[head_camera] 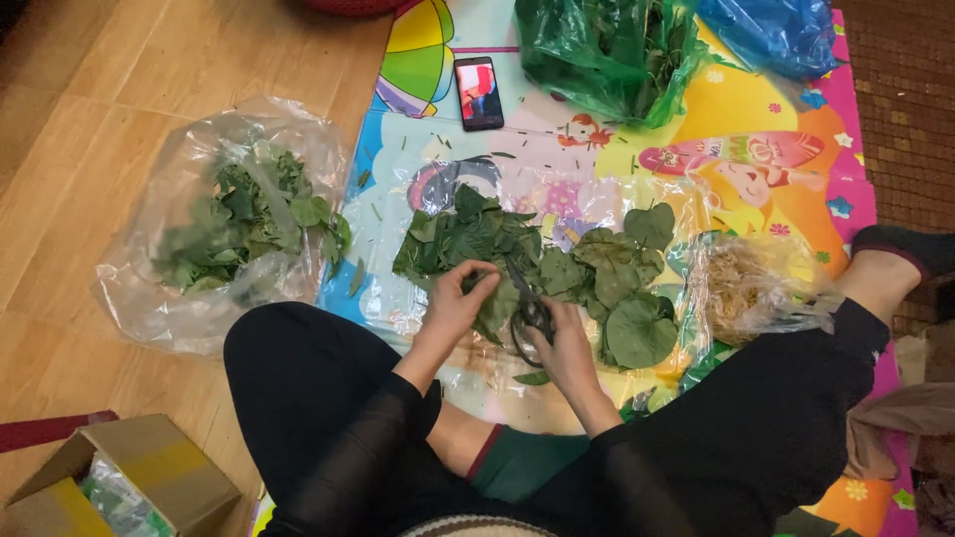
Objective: Trimming leaf stems with scissors and folding the leaves for preparation.
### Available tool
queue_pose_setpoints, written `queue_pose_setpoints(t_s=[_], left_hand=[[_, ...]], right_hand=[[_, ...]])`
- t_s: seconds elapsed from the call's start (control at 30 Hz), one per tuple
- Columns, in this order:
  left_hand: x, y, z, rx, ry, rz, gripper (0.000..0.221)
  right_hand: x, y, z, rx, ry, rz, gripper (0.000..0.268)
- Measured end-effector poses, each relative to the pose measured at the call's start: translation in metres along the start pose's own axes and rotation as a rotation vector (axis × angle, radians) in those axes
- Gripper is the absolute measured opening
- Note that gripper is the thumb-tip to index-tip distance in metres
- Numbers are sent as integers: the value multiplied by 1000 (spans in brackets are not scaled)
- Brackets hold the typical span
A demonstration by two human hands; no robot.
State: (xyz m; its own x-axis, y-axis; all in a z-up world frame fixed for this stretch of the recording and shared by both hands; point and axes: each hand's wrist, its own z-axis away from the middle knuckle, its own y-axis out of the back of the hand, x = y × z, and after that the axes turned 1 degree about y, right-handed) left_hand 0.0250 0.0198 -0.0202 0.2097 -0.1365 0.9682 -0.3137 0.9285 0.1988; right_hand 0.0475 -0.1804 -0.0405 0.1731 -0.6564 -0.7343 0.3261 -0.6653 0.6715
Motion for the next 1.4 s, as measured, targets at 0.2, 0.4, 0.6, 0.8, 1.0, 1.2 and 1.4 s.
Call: queue_pose_setpoints(t_s=[0.2, 0.4, 0.6, 0.8, 1.0, 1.2, 1.4], left_hand=[[-16, -22, 7, -58, -64, 115, 16], [16, -47, 31, -155, 103, 299, 18], [-21, -84, 31, -203, 81, 338, 29], [-41, -111, 32, -316, 65, 388, 25], [-54, -117, 29, -380, 4, 334, 19], [-26, -96, 44, -368, 43, 359, 22], [-50, -103, 34, -354, 29, 380, 22]], right_hand=[[-40, 38, 11, 19, -128, -360, 60], [-45, 31, 18, 142, -204, -859, 57], [-11, 43, 32, 229, -76, -755, 51], [-10, 84, 50, 338, -179, -366, 46], [102, 91, 16, 387, -190, 69, 78], [125, 78, -1, 346, -283, 174, 93], [131, 82, -11, 325, -311, 190, 103]])
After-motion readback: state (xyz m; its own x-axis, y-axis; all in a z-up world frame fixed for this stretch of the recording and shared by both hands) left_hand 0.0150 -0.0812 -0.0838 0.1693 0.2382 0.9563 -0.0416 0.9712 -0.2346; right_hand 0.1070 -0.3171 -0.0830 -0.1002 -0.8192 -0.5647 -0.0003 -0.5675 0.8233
